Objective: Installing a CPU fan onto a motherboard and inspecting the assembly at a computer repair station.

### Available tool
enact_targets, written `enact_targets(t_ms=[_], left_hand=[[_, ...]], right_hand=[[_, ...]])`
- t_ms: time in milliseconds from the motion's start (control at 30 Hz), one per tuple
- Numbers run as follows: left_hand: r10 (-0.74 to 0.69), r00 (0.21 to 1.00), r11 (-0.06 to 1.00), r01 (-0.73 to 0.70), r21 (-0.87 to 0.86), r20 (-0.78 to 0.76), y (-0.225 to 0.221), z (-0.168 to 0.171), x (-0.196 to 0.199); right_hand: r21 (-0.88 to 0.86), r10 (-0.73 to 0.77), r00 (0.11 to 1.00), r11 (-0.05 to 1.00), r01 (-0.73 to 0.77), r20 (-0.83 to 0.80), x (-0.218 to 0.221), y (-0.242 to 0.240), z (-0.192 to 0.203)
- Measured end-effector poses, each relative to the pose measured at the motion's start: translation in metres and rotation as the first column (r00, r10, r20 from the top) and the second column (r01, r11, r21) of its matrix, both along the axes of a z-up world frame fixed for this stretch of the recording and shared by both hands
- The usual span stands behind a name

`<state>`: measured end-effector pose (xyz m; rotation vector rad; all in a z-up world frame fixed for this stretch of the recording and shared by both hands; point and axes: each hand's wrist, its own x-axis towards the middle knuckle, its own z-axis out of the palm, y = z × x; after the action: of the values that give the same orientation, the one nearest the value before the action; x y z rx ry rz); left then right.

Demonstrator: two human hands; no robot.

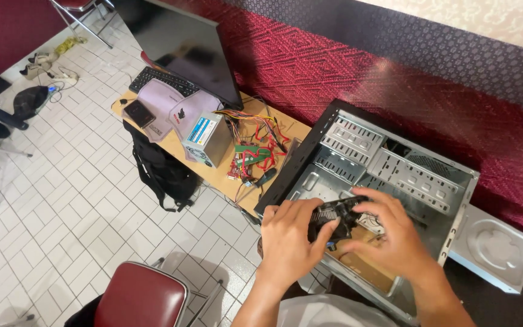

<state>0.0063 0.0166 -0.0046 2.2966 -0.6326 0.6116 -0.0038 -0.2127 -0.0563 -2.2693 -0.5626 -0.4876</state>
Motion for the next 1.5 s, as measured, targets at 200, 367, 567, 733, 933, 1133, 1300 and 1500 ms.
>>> enact_targets(t_ms=[200,367,567,733,933,1133,1300,1500], left_hand=[[-0.004,1.000,0.999,0.004,0.032,-0.006,-0.003,0.001,0.000],[-0.020,1.000,0.999,0.021,0.040,-0.019,-0.005,0.004,-0.003],[-0.008,1.000,1.000,0.008,0.025,0.000,-0.003,0.010,-0.003],[-0.023,1.000,0.999,0.023,0.032,-0.010,0.000,0.011,-0.006],[0.027,1.000,0.999,-0.027,0.026,-0.006,-0.001,0.008,-0.012],[0.004,1.000,1.000,-0.005,0.027,0.012,-0.003,0.006,-0.013],[0.040,0.999,0.998,-0.041,0.038,0.034,-0.006,-0.002,-0.013],[0.030,0.999,0.998,-0.031,0.048,0.023,-0.006,-0.002,-0.015]], right_hand=[[0.013,-0.030,0.996,0.999,0.031,-0.078,-0.006,0.011,-0.001],[0.013,0.022,0.995,1.000,-0.021,-0.098,-0.010,0.009,0.003],[-0.015,0.052,0.996,0.998,-0.053,-0.071,-0.007,0.006,-0.002],[-0.062,0.044,0.995,0.997,-0.049,-0.088,-0.007,0.006,0.010],[-0.178,-0.040,0.966,0.980,0.088,0.257,-0.020,0.011,0.014],[-0.335,-0.157,0.976,0.921,0.201,0.152,-0.039,0.011,0.018],[-0.341,-0.455,0.835,0.872,0.350,-0.308,-0.038,0.013,0.014],[-0.131,-0.399,0.822,0.916,0.380,-0.407,-0.032,0.033,0.022]])
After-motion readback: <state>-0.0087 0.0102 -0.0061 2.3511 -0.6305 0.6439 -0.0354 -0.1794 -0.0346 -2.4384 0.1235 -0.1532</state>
